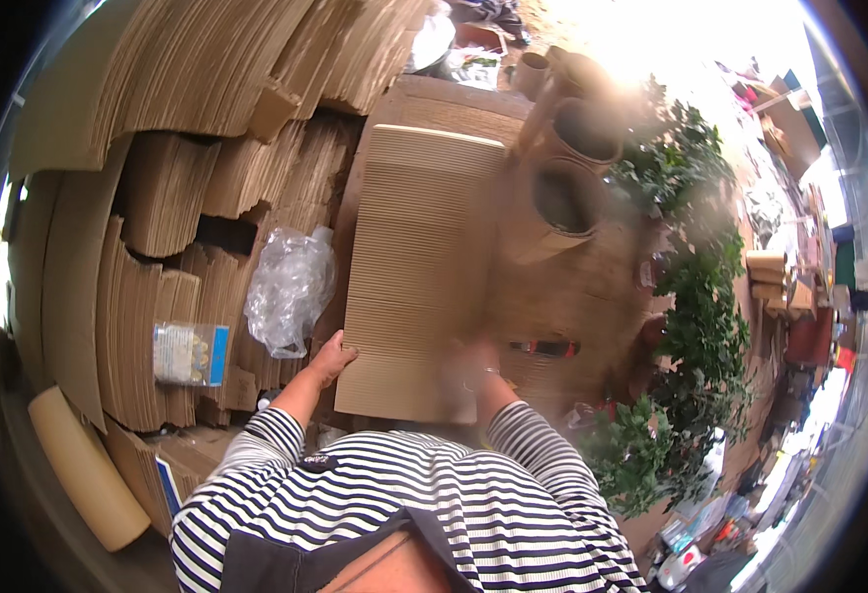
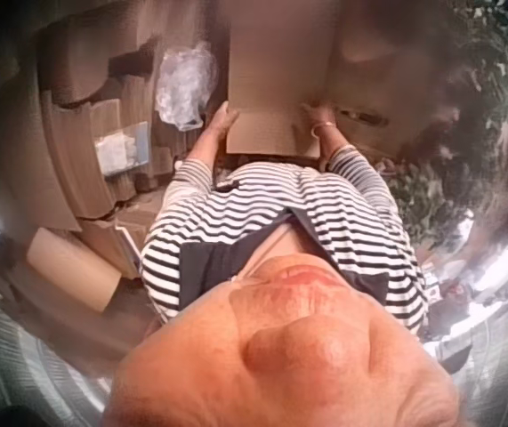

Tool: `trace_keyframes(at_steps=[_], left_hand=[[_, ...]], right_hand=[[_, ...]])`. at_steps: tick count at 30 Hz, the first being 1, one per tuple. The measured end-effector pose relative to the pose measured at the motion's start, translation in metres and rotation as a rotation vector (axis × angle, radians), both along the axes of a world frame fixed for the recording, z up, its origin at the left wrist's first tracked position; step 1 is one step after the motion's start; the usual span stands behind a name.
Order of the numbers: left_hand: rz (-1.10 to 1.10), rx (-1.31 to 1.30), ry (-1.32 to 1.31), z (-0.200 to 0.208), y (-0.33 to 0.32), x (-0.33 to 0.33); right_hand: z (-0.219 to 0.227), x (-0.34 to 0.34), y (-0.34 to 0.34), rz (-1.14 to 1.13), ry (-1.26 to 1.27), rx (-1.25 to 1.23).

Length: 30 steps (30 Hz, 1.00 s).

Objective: The person rolls flat cardboard sheets into cylindrical tubes and secures them with tape. They then place artificial plants inside the finished cardboard tubes and arrange them on the work surface.

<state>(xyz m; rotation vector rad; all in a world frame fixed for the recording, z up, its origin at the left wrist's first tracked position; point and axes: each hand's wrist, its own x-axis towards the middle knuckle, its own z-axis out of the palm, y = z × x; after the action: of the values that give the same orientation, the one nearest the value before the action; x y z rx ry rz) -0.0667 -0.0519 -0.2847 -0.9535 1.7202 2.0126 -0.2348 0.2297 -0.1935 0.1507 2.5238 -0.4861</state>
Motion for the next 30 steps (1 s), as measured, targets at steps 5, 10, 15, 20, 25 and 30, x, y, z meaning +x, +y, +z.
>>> trace_keyframes(at_steps=[5, 10, 15, 20, 25, 30], left_hand=[[-0.233, 0.214, 0.051, 0.031, 0.012, 0.015], [0.015, 0.846, 0.247, 0.046, -0.032, -0.019], [0.338, 0.523, 0.106, 0.028, -0.082, -0.158], [0.165, 0.277, -0.016, -0.009, -0.118, -0.249], [0.026, 0.391, -0.161, -0.009, -0.114, -0.28], [0.174, 0.339, -0.051, -0.062, -0.15, -0.247]], right_hand=[[-0.133, 0.011, 0.084, -0.321, -0.049, -0.44], [-0.073, 0.002, 0.086, -0.43, -0.283, -0.726], [-0.062, 0.016, 0.114, -0.384, -0.279, -0.736], [-0.058, 0.028, 0.129, -0.376, -0.292, -0.748], [-0.047, 0.044, 0.127, -0.421, -0.27, -0.71], [-0.045, 0.034, 0.106, -0.319, -0.32, -0.776]])
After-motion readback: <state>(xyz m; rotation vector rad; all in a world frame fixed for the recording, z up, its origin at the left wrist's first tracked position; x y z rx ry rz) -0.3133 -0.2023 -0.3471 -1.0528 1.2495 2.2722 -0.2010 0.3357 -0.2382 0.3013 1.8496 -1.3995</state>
